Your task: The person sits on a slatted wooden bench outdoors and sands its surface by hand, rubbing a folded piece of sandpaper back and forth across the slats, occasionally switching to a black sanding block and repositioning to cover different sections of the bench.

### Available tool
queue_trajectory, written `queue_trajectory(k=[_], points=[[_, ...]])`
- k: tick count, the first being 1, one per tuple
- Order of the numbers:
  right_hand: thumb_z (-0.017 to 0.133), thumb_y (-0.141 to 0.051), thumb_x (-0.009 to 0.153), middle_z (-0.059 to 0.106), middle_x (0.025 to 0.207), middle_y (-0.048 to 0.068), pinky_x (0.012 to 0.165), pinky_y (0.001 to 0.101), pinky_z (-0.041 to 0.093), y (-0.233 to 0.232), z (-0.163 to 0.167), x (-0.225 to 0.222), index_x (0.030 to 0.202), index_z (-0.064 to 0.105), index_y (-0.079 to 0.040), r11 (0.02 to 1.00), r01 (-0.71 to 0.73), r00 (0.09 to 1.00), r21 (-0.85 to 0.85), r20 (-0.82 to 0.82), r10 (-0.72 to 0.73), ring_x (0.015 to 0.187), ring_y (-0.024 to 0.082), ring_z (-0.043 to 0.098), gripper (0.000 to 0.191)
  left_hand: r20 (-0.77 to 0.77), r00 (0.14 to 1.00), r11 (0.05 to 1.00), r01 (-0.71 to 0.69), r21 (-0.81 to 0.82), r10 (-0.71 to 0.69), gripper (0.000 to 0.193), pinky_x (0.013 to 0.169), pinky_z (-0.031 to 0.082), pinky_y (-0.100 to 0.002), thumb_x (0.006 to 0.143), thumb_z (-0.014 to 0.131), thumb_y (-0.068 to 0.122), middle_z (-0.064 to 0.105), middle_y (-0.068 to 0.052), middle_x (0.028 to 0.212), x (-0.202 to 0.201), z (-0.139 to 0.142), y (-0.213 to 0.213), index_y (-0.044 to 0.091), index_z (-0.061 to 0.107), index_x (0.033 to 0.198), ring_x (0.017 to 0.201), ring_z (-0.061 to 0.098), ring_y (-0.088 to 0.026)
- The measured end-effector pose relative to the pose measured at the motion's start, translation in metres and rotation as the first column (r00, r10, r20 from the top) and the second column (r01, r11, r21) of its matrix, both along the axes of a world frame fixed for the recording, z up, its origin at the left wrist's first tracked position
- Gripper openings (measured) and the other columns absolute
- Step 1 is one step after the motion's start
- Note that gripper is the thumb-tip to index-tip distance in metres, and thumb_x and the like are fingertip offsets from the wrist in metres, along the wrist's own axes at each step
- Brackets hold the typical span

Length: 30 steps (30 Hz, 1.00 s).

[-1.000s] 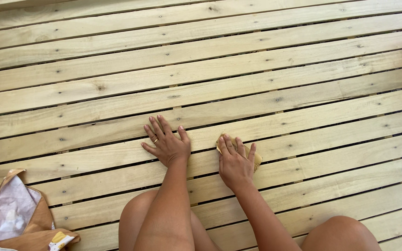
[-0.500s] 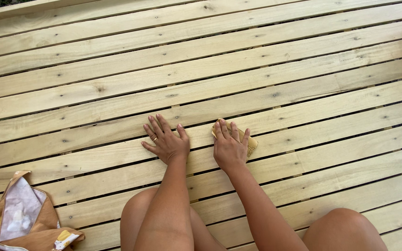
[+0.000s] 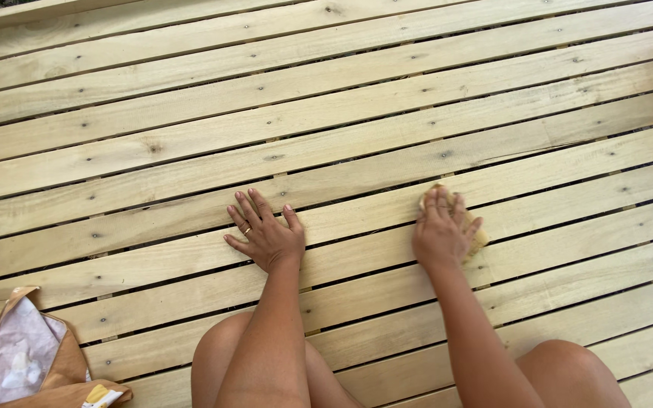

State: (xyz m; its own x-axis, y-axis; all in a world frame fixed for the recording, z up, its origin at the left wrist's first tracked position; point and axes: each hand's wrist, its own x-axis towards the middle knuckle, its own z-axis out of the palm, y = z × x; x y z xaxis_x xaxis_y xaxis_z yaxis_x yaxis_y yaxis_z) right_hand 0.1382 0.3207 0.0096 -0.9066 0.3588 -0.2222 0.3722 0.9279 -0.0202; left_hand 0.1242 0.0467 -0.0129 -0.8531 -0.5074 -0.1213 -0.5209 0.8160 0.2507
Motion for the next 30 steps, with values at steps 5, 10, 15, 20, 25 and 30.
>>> queue_trajectory(k=[5,10,15,20,25,30], points=[[0.031,-0.041,0.107,0.021,0.168,-0.010,0.125,0.0633,0.000,-0.127,-0.020,0.050,0.160,0.026,-0.027,0.856,-0.514,0.856,-0.057,-0.094,0.508,0.158,0.022,0.012,0.055,0.004,1.000,0.999,-0.011,0.048,0.010,0.075,0.121,0.000,-0.066,0.100,0.036,0.051,0.005,-0.003,0.174,0.003,0.001,0.001,0.021,0.014,0.165,0.159,-0.001,-0.027],[0.029,-0.045,0.105,0.014,0.165,-0.024,0.120,0.0657,-0.005,-0.012,-0.011,0.018,0.160,0.020,-0.044,0.930,-0.362,0.931,0.062,-0.018,0.364,0.155,0.025,0.007,0.056,-0.008,1.000,0.999,0.008,0.031,-0.008,0.074,0.120,0.000,-0.065,0.100,0.034,0.050,0.003,-0.003,0.173,0.007,-0.002,0.001,0.021,0.012,0.165,0.158,-0.002,-0.027],[0.022,-0.047,0.106,0.014,0.168,-0.018,0.122,0.0633,-0.004,0.087,0.014,-0.008,0.162,0.020,-0.037,0.992,0.093,0.995,0.082,-0.041,-0.090,0.157,0.025,0.008,0.057,-0.001,1.000,1.000,-0.004,0.020,0.004,0.074,0.120,0.000,-0.065,0.100,0.034,0.049,0.003,-0.003,0.173,0.005,-0.001,0.001,0.023,0.011,0.165,0.158,-0.002,-0.027],[0.021,-0.044,0.108,0.013,0.170,-0.011,0.124,0.0598,0.004,-0.065,-0.019,0.025,0.162,0.020,-0.029,0.958,-0.269,0.959,-0.097,-0.114,0.258,0.157,0.024,0.005,0.056,0.021,1.000,0.999,-0.008,0.047,0.007,0.075,0.120,0.000,-0.065,0.100,0.034,0.050,0.003,-0.003,0.173,0.007,0.002,0.001,0.022,0.010,0.165,0.158,-0.001,-0.028],[0.030,-0.041,0.106,0.020,0.169,-0.010,0.124,0.0570,0.009,-0.108,-0.040,0.036,0.162,0.023,-0.030,0.752,-0.655,0.751,-0.079,-0.176,0.636,0.156,0.021,0.009,0.057,-0.018,1.000,0.999,-0.001,0.042,0.002,0.073,0.120,-0.001,-0.066,0.101,0.033,0.050,0.004,-0.003,0.173,0.008,0.001,0.002,0.022,0.012,0.165,0.159,-0.001,-0.028],[0.025,-0.043,0.107,0.013,0.169,-0.013,0.124,0.0539,0.009,0.037,-0.005,-0.008,0.163,0.017,-0.036,0.950,-0.311,0.948,-0.026,-0.086,0.308,0.156,0.019,0.005,0.056,-0.012,1.000,0.999,0.001,0.033,0.000,0.074,0.120,0.000,-0.065,0.101,0.032,0.050,0.003,-0.003,0.173,0.007,-0.002,0.002,0.022,0.011,0.165,0.158,-0.002,-0.027]])
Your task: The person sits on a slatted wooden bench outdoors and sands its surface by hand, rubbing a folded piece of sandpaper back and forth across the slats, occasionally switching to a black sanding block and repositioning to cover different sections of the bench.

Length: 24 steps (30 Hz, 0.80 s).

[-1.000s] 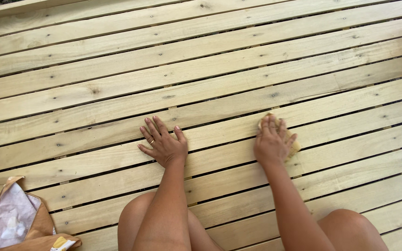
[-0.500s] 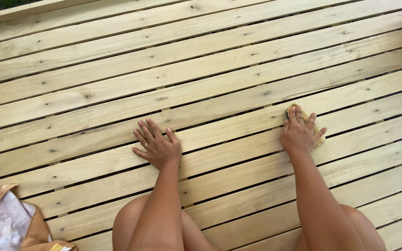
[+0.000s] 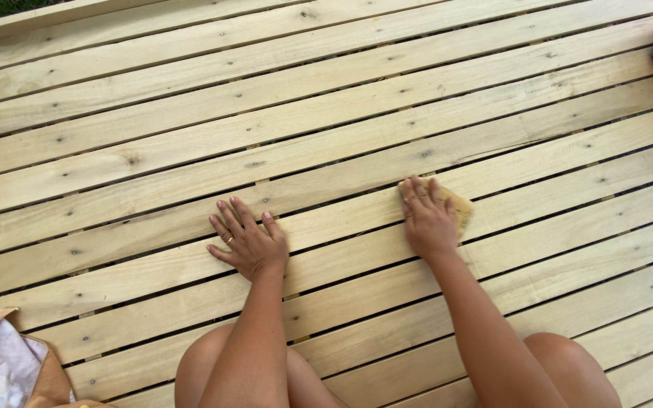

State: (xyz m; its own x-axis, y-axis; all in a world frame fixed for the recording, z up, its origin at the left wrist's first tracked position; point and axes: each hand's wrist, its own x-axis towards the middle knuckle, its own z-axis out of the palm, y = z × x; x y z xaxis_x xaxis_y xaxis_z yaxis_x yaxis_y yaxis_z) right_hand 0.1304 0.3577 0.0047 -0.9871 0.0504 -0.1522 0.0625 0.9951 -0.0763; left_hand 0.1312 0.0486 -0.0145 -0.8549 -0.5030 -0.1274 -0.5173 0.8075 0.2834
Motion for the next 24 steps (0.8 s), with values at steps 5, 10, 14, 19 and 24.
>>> queue_trajectory(k=[5,10,14,19,24], points=[[0.024,-0.044,0.110,0.009,0.171,-0.013,0.124,0.0559,0.000,-0.026,-0.005,-0.002,0.163,0.014,-0.034,0.948,0.302,0.953,-0.100,0.014,-0.303,0.157,0.027,-0.001,0.055,0.023,1.000,1.000,0.005,-0.028,-0.004,0.074,0.120,0.001,-0.065,0.101,0.031,0.050,0.002,-0.003,0.173,-0.004,-0.002,0.000,0.021,0.009,0.165,0.158,-0.002,-0.028],[0.032,-0.041,0.105,0.018,0.169,-0.010,0.124,0.0552,0.003,-0.134,-0.041,0.066,0.161,0.023,-0.033,0.963,-0.261,0.960,-0.065,-0.125,0.252,0.157,0.024,0.005,0.057,0.018,1.000,1.000,0.000,-0.023,0.000,0.073,0.120,0.000,-0.065,0.100,0.032,0.048,0.002,-0.003,0.173,0.003,-0.004,-0.001,0.023,0.010,0.165,0.158,-0.002,-0.027],[0.035,-0.040,0.104,0.024,0.167,-0.012,0.123,0.0533,0.008,-0.071,-0.034,0.067,0.160,0.027,-0.036,0.936,-0.352,0.928,-0.005,-0.136,0.348,0.155,0.021,0.011,0.057,0.003,1.000,1.000,0.008,-0.016,-0.008,0.072,0.120,0.001,-0.066,0.101,0.032,0.047,0.003,-0.003,0.173,0.004,-0.003,0.000,0.022,0.012,0.165,0.158,-0.001,-0.027],[0.027,-0.046,0.107,0.018,0.169,-0.012,0.126,0.0515,0.009,0.051,-0.012,0.024,0.161,0.024,-0.035,0.972,0.231,0.971,-0.052,-0.047,-0.233,0.158,0.024,0.006,0.056,0.007,1.000,1.000,0.005,-0.023,-0.005,0.073,0.120,0.001,-0.066,0.101,0.032,0.047,0.003,-0.003,0.173,0.002,-0.001,0.000,0.022,0.011,0.165,0.158,-0.001,-0.028],[0.021,-0.043,0.107,0.008,0.171,0.000,0.122,0.0565,0.006,-0.032,-0.015,0.045,0.164,0.014,-0.020,0.993,0.120,0.986,-0.021,-0.110,-0.122,0.154,0.031,0.000,0.061,0.001,1.000,1.000,-0.001,-0.021,0.001,0.074,0.120,0.001,-0.066,0.100,0.034,0.048,0.003,-0.004,0.173,0.001,-0.002,0.000,0.022,0.012,0.165,0.158,-0.001,-0.028]])
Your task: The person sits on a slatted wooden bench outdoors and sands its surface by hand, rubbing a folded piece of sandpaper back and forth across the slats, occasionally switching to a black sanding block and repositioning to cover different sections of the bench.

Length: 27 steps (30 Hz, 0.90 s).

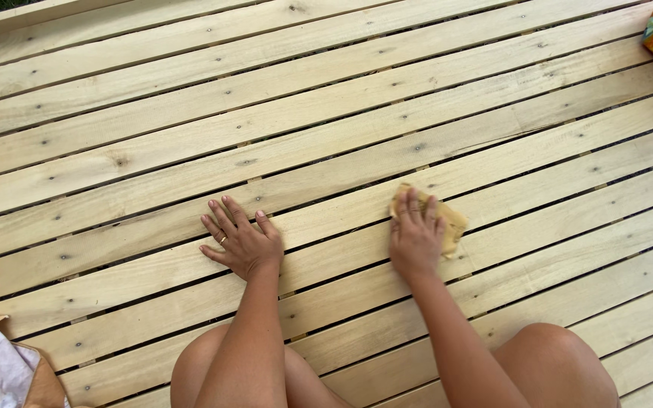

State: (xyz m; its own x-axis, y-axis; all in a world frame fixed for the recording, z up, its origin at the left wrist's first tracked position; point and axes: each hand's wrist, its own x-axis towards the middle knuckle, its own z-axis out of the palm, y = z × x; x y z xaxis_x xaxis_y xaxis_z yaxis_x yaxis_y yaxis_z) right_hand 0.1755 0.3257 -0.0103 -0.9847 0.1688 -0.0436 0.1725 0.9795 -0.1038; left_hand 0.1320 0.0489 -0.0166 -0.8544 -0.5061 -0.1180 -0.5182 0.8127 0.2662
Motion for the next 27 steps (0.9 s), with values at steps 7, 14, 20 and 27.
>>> queue_trajectory(k=[7,14,20,27], points=[[0.039,-0.035,0.101,0.019,0.168,-0.012,0.125,0.0517,0.009,-0.064,-0.011,0.050,0.160,0.024,-0.034,0.884,-0.461,0.881,-0.072,0.084,0.466,0.156,0.021,0.010,0.060,-0.014,1.000,1.000,0.001,0.010,-0.001,0.075,0.120,0.001,-0.067,0.100,0.038,0.047,0.004,-0.004,0.174,0.006,-0.003,0.001,0.021,0.013,0.166,0.159,-0.001,-0.028],[0.027,-0.047,0.106,0.022,0.168,-0.011,0.125,0.0558,0.008,0.082,0.002,-0.019,0.162,0.026,-0.032,0.994,0.016,0.995,0.106,0.092,-0.025,0.157,0.020,0.014,0.058,-0.004,1.000,1.000,0.009,-0.011,-0.009,0.075,0.119,0.001,-0.067,0.099,0.037,0.046,0.003,-0.005,0.172,0.001,0.001,0.003,0.020,0.013,0.165,0.157,-0.001,-0.028],[0.036,-0.042,0.107,0.029,0.168,0.000,0.124,0.0613,0.008,-0.004,-0.027,0.016,0.162,0.033,-0.020,0.999,-0.031,0.990,-0.025,-0.140,0.027,0.156,0.026,0.021,0.059,0.017,1.000,1.000,0.003,0.007,-0.003,0.074,0.120,0.001,-0.066,0.100,0.035,0.046,0.003,-0.004,0.173,0.003,0.001,0.003,0.020,0.012,0.166,0.158,-0.002,-0.028],[0.040,-0.036,0.104,0.032,0.166,-0.005,0.122,0.0635,0.011,0.004,-0.011,0.001,0.157,0.037,-0.024,0.995,-0.074,0.996,0.067,-0.037,0.077,0.155,0.027,0.022,0.054,0.011,1.000,1.000,0.003,-0.004,-0.003,0.075,0.119,0.000,-0.066,0.100,0.036,0.046,0.002,-0.005,0.173,0.000,-0.002,0.002,0.021,0.011,0.165,0.158,-0.002,-0.028]])
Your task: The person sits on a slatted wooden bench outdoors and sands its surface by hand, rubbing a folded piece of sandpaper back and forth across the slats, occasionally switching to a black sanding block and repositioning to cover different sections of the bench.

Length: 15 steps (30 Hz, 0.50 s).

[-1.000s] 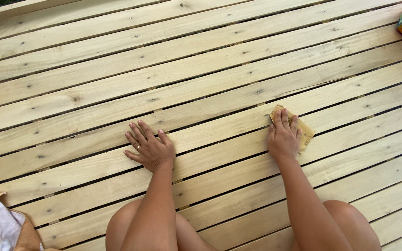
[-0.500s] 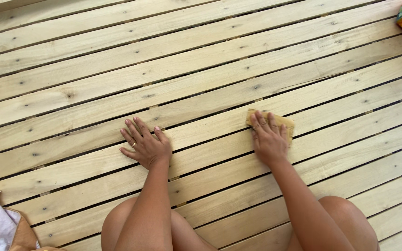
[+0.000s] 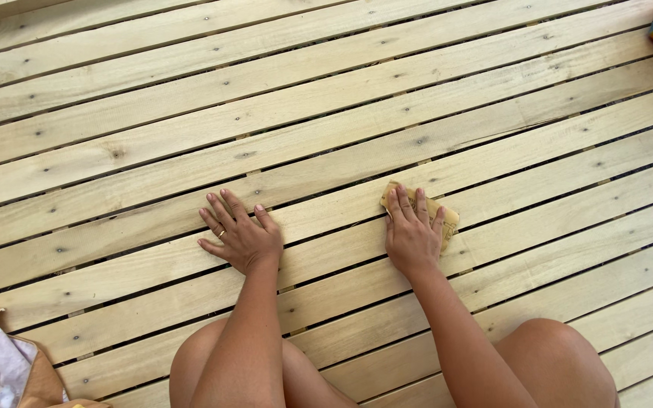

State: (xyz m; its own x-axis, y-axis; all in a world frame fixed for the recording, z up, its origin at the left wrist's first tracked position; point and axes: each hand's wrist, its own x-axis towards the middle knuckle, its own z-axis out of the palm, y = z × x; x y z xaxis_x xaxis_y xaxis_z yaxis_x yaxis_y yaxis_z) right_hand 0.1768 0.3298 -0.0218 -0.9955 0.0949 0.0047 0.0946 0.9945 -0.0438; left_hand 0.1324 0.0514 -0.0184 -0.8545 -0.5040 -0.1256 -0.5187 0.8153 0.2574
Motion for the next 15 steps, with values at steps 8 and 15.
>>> queue_trajectory(k=[8,15], points=[[0.044,-0.031,0.104,0.035,0.166,0.007,0.120,0.0538,0.025,-0.023,-0.003,0.010,0.157,0.040,-0.013,0.983,-0.059,0.995,-0.175,-0.093,0.043,0.154,0.033,0.027,0.056,-0.001,1.000,1.000,0.004,0.000,-0.004,0.076,0.120,0.001,-0.067,0.099,0.036,0.049,0.003,-0.004,0.173,0.003,0.002,0.000,0.021,0.011,0.165,0.158,-0.001,-0.028],[0.046,-0.028,0.105,0.038,0.164,0.006,0.121,0.0530,0.026,-0.023,-0.005,-0.019,0.156,0.042,-0.014,0.978,-0.076,0.994,-0.192,-0.090,0.060,0.154,0.031,0.029,0.054,0.012,1.000,1.000,-0.008,0.002,0.008,0.075,0.121,0.000,-0.066,0.099,0.036,0.048,0.002,-0.003,0.173,0.000,0.000,0.003,0.022,0.011,0.165,0.158,-0.001,-0.027]])
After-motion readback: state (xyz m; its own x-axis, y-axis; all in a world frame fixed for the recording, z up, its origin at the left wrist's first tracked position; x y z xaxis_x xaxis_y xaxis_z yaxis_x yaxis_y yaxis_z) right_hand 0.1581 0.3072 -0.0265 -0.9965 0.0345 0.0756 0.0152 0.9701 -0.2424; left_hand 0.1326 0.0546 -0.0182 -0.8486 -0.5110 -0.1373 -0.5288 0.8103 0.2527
